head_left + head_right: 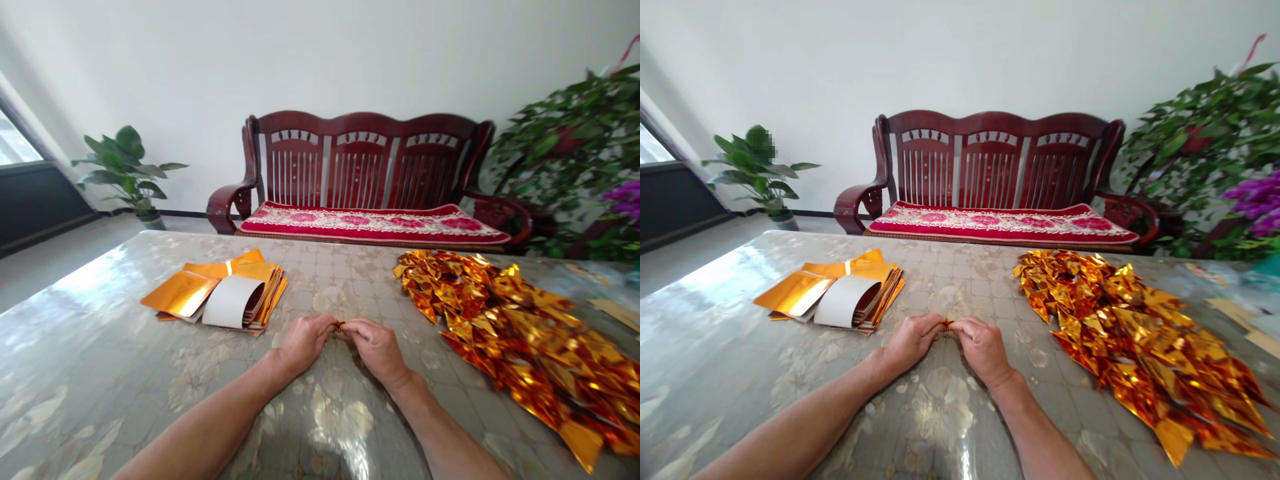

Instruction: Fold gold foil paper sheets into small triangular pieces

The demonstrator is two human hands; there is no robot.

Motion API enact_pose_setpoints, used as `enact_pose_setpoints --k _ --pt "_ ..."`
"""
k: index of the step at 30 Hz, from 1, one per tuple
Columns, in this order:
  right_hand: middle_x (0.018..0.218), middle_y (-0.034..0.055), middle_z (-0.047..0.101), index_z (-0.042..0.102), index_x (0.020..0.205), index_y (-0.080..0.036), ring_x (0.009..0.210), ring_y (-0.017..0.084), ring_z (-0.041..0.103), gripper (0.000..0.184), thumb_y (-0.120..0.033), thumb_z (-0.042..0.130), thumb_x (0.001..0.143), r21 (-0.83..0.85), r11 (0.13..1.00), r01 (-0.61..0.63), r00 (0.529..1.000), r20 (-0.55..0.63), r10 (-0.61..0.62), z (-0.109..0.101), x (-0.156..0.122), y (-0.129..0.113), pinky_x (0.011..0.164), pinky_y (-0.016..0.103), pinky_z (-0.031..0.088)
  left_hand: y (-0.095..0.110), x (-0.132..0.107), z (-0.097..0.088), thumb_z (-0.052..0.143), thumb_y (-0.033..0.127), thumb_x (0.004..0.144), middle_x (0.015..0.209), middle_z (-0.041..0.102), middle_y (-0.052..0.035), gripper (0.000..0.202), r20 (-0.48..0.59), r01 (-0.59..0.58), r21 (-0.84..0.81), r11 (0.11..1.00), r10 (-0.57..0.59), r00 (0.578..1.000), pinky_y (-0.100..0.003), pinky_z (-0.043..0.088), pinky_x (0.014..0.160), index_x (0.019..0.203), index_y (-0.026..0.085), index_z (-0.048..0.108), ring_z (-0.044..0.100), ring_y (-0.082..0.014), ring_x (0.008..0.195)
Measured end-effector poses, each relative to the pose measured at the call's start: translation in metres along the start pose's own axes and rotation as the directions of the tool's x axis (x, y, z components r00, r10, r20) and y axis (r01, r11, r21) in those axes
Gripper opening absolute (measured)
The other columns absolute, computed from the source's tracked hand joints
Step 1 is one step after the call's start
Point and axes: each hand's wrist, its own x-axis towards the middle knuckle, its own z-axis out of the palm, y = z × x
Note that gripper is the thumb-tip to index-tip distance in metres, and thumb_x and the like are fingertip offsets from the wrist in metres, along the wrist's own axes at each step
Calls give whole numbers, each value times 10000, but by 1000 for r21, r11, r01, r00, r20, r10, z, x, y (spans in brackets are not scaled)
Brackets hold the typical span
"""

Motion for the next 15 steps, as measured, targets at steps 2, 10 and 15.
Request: enact_pose_setpoints --k 2,10,15 --pt "869 -6 761 752 886 -255 792 148 716 277 -80 541 851 1 1000 5 1000 6 -5 1 0 -1 739 240 551 2 -1 -1 430 198 966 749 654 -5 227 13 -29 45 999 28 1000 -211 363 628 814 204 598 592 -128 694" --pt "817 1 742 731 863 -234 752 140 701 278 -71 506 864 -25 999 33 999 -4 -34 2 -2 -13 704 222 523 10 -8 -1 438 129 914 704 648 -26 181 6 -87 182 979 87 996 -233 342 584 797 193 560 605 -146 645" --pt "806 -8 743 724 839 -240 743 143 696 244 -84 536 848 -12 999 -41 998 39 41 0 4 -11 703 228 509 7 -3 -1 435 195 946 703 649 -14 214 -23 -46 90 995 48 999 -232 346 596 790 194 582 601 -140 644"
